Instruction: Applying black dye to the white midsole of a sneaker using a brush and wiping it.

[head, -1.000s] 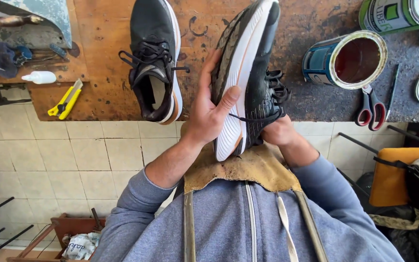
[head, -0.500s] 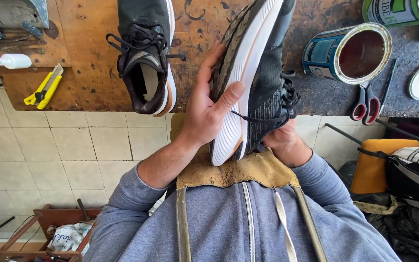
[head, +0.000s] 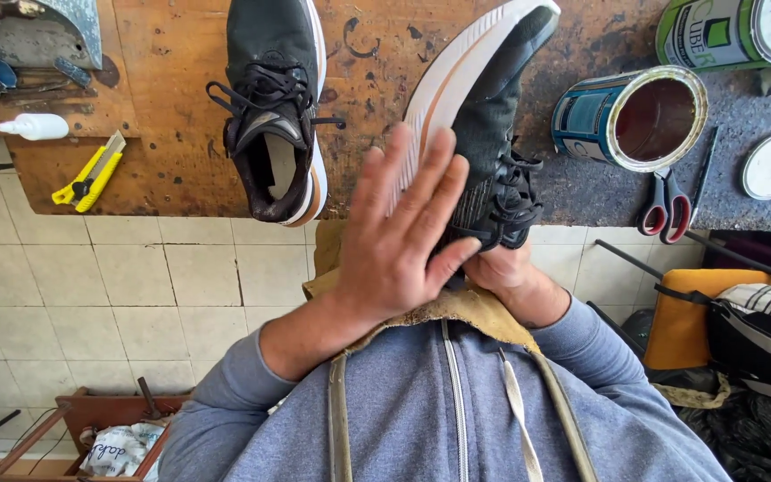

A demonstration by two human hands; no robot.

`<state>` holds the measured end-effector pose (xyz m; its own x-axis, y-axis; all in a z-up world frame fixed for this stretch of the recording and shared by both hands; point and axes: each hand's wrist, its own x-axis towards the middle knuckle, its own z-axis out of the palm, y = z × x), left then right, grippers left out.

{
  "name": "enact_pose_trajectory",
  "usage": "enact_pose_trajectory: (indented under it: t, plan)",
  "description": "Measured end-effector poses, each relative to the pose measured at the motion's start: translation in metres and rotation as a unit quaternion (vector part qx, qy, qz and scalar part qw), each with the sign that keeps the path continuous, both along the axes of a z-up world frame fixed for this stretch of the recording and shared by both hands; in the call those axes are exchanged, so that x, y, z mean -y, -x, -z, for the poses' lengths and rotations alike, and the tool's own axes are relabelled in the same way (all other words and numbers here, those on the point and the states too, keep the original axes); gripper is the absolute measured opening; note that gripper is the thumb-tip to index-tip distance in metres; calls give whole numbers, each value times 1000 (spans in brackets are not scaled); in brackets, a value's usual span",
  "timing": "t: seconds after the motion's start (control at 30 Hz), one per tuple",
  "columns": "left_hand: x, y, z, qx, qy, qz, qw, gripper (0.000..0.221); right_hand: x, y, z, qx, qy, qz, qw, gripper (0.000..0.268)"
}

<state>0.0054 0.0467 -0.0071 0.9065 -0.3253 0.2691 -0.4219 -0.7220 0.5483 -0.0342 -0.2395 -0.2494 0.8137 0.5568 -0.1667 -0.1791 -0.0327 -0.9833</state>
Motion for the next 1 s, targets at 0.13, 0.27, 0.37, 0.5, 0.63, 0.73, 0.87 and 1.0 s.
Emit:
enact_pose_trajectory:
  t: [0.13, 0.27, 0.37, 0.5, 0.63, 0.73, 0.87, 1.0]
  plan:
    - [14, 0, -1, -26, -64, 30, 997, 65, -1, -2, 1, -7, -8, -8, 1000, 14]
    - [17, 0, 5, -47, -59, 12, 997, 77, -3, -3, 2, -15, -16, -18, 1000, 15]
    - [17, -1, 9, -53, -86, 18, 995, 78, -4, -1, 1, -23, -23, -22, 999, 16]
    - [20, -2, 14, -61, -83, 38, 994, 73, -6, 0, 1, -33, -32, -28, 999, 18]
    - [22, -5, 8, -80, 50, 13, 995, 81, -7, 0, -1, -43, -42, -35, 998, 20]
    - [18, -7, 10, -117, 111, 32, 986, 79, -8, -1, 1, -50, -49, -41, 997, 21]
    - [4, -7, 20, -114, 186, 65, 974, 78, -69, -43, -103, -65, -58, -44, 995, 23]
    - [-14, -23, 13, -90, 217, -23, 972, 67, -80, -42, -130, -81, -67, -52, 993, 25]
